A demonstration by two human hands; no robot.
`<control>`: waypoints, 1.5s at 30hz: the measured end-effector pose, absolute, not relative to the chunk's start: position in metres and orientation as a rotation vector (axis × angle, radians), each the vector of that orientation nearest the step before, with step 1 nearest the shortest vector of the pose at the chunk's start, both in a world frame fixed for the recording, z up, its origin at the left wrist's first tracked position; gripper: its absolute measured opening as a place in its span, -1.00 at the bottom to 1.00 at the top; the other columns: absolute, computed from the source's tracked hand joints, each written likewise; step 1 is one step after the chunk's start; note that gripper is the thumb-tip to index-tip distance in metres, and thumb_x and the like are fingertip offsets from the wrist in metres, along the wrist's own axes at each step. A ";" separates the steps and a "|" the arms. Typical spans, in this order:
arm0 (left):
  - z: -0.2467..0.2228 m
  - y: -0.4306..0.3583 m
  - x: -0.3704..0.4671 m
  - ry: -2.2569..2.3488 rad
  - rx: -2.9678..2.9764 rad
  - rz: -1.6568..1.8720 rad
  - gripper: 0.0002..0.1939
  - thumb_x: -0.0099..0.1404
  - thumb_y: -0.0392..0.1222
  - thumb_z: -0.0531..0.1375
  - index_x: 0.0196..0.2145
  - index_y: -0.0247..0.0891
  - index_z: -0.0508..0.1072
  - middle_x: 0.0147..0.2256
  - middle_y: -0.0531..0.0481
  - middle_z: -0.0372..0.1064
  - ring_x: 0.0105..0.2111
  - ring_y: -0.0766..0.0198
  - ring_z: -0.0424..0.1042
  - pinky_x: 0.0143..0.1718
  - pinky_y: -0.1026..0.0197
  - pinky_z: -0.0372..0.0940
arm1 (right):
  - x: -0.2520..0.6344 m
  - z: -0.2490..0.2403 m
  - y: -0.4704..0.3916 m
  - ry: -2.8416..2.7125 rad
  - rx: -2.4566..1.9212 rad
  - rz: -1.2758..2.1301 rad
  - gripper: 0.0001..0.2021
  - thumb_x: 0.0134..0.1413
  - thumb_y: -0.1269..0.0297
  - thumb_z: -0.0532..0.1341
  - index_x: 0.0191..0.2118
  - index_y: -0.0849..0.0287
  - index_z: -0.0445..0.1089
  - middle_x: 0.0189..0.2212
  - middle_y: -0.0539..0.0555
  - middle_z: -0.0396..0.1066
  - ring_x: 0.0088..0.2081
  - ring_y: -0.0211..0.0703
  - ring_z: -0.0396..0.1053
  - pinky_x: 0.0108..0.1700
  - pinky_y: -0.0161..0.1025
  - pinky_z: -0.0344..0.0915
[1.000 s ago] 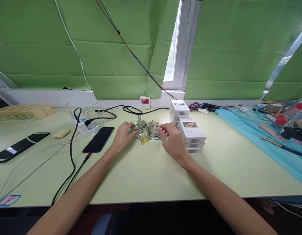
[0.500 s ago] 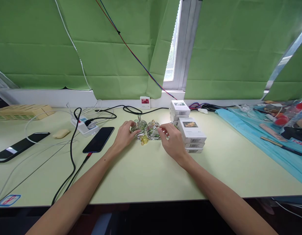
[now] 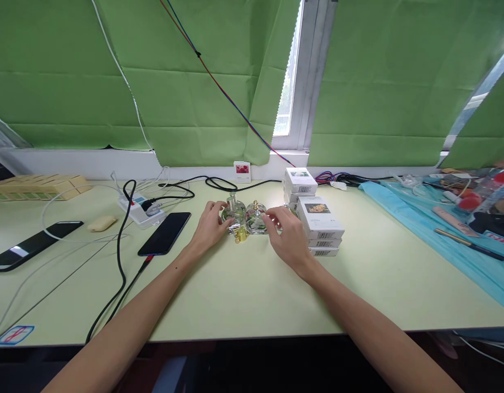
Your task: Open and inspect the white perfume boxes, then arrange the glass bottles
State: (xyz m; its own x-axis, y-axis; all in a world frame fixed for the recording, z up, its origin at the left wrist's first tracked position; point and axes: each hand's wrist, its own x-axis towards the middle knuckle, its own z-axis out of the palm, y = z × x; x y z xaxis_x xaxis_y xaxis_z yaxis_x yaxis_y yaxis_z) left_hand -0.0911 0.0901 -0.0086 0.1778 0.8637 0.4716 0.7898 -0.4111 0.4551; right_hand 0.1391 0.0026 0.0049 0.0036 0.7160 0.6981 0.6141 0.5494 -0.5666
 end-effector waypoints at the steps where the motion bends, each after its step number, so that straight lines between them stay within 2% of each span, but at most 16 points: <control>1: -0.009 0.090 -0.091 1.641 2.322 1.047 -0.64 0.25 -0.09 0.26 -0.02 -0.18 0.36 -0.05 -0.05 0.27 -0.49 0.34 0.38 -0.19 0.08 0.37 | 0.139 0.004 0.003 -1.685 -1.130 0.117 -0.83 0.39 0.22 0.11 -0.20 0.12 0.40 -0.28 0.07 0.47 -0.30 -0.17 0.39 -0.21 -0.25 0.31; 7: -0.010 0.090 -0.091 1.652 2.322 1.070 -0.66 0.26 -0.06 0.24 -0.05 -0.17 0.34 -0.04 -0.06 0.27 -0.45 0.31 0.45 -0.20 0.09 0.38 | 0.140 0.003 0.003 -1.687 -1.128 0.113 -0.83 0.39 0.21 0.11 -0.19 0.12 0.41 -0.27 0.07 0.48 -0.30 -0.16 0.39 -0.21 -0.25 0.30; 11: -0.005 0.087 -0.091 1.705 2.319 1.148 -0.67 0.23 -0.07 0.24 -0.08 -0.18 0.32 -0.08 -0.04 0.29 -0.49 0.34 0.42 -0.28 0.13 0.34 | 0.140 0.003 0.003 -1.694 -1.149 0.121 -0.82 0.39 0.20 0.11 -0.18 0.12 0.41 -0.26 0.07 0.49 -0.30 -0.16 0.40 -0.18 -0.24 0.31; 15: 0.004 0.081 -0.089 1.676 2.364 1.290 -0.79 0.23 -0.08 0.22 -0.24 -0.21 0.34 -0.28 0.03 0.34 -0.51 0.34 0.35 -0.34 0.18 0.26 | 0.140 0.004 0.003 -1.712 -1.184 0.114 -0.82 0.38 0.21 0.11 -0.17 0.13 0.41 -0.26 0.09 0.49 -0.30 -0.15 0.41 -0.21 -0.24 0.31; 17: 0.008 0.078 -0.087 1.599 2.403 1.230 -0.84 0.25 -0.07 0.19 -0.34 -0.21 0.37 -0.44 0.07 0.35 -0.50 0.31 0.33 -0.37 0.21 0.23 | 0.141 0.005 0.003 -1.728 -1.208 0.116 -0.84 0.37 0.24 0.11 -0.15 0.14 0.41 -0.26 0.10 0.49 -0.29 -0.15 0.42 -0.24 -0.25 0.31; 19: 0.010 0.075 -0.086 1.500 2.468 1.082 -0.80 0.28 -0.05 0.16 -0.41 -0.22 0.40 -0.51 0.08 0.37 -0.52 0.32 0.30 -0.39 0.22 0.19 | 0.141 0.004 0.004 -1.744 -1.228 0.113 -0.86 0.35 0.28 0.12 -0.12 0.15 0.41 -0.25 0.10 0.48 -0.28 -0.14 0.43 -0.25 -0.24 0.30; 24: 0.010 0.069 -0.081 1.394 2.562 0.825 -0.74 0.29 -0.02 0.13 -0.41 -0.23 0.46 -0.53 0.06 0.39 -0.53 0.32 0.28 -0.42 0.24 0.14 | 0.142 0.001 0.005 -1.781 -1.304 0.123 -0.81 0.31 0.36 0.10 -0.03 0.16 0.39 -0.15 0.12 0.48 -0.29 -0.14 0.43 -0.27 -0.24 0.28; 36: 0.012 0.061 -0.071 1.307 2.631 0.685 -0.72 0.28 0.04 0.19 -0.43 -0.21 0.38 -0.54 0.11 0.23 -0.52 0.32 0.19 -0.43 0.22 0.07 | 0.142 0.001 0.003 -1.846 -1.381 0.174 -0.66 0.28 0.43 0.08 0.14 0.19 0.31 -0.02 0.17 0.42 -0.34 -0.15 0.40 -0.24 -0.19 0.32; 45: 0.011 0.058 -0.068 1.314 2.611 0.641 -0.72 0.27 0.00 0.20 -0.46 -0.19 0.26 -0.53 0.12 0.21 -0.51 0.30 0.17 -0.44 0.21 0.04 | 0.142 0.005 -0.001 -1.849 -1.527 0.136 -0.60 0.27 0.41 0.08 0.20 0.17 0.24 0.20 0.33 0.22 -0.41 -0.16 0.43 -0.33 -0.14 0.34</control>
State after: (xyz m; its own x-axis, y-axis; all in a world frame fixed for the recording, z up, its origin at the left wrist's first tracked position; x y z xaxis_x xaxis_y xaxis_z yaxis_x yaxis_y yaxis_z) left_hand -0.0684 0.0584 0.0111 0.5251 0.7940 0.3063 0.7304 -0.6052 0.3167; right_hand 0.1416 -0.0007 0.0052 -0.0359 0.8891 0.4563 0.8129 0.2916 -0.5042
